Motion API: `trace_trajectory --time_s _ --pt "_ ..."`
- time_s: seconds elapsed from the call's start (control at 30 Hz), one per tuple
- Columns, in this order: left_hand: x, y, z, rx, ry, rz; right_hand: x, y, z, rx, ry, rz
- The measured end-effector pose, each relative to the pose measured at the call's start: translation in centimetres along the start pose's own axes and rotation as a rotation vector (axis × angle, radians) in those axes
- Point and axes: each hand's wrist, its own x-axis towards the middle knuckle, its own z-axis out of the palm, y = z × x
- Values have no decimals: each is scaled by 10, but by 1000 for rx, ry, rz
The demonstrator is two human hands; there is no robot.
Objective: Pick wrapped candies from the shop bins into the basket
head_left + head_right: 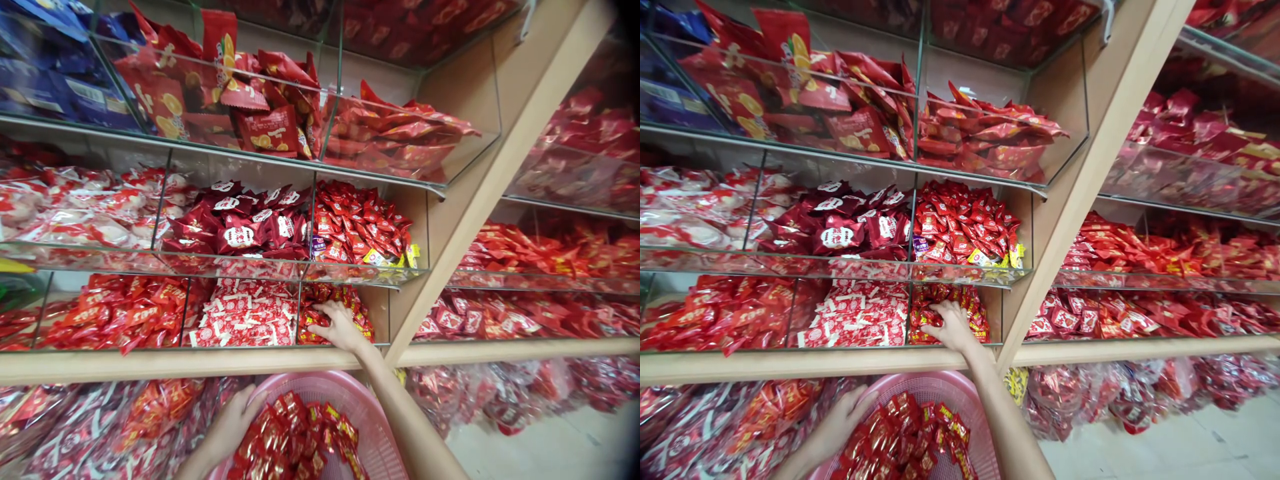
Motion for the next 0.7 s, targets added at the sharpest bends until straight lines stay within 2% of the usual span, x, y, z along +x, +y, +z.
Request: trace_trajectory --time_s 0.23,0.37,0.53,0.7 --pt "-1 1 0 10 8 -3 -1 -5 -1 124 37 -82" --pt "-1 2 0 -20 -3 -4 -1 -6 -2 267 1 -118" --pt "0 5 -1 -28 3 -16 1 -2 -1 447 21 -32" --pt "1 0 2 -9 5 -35 5 -2 1 457 78 6"
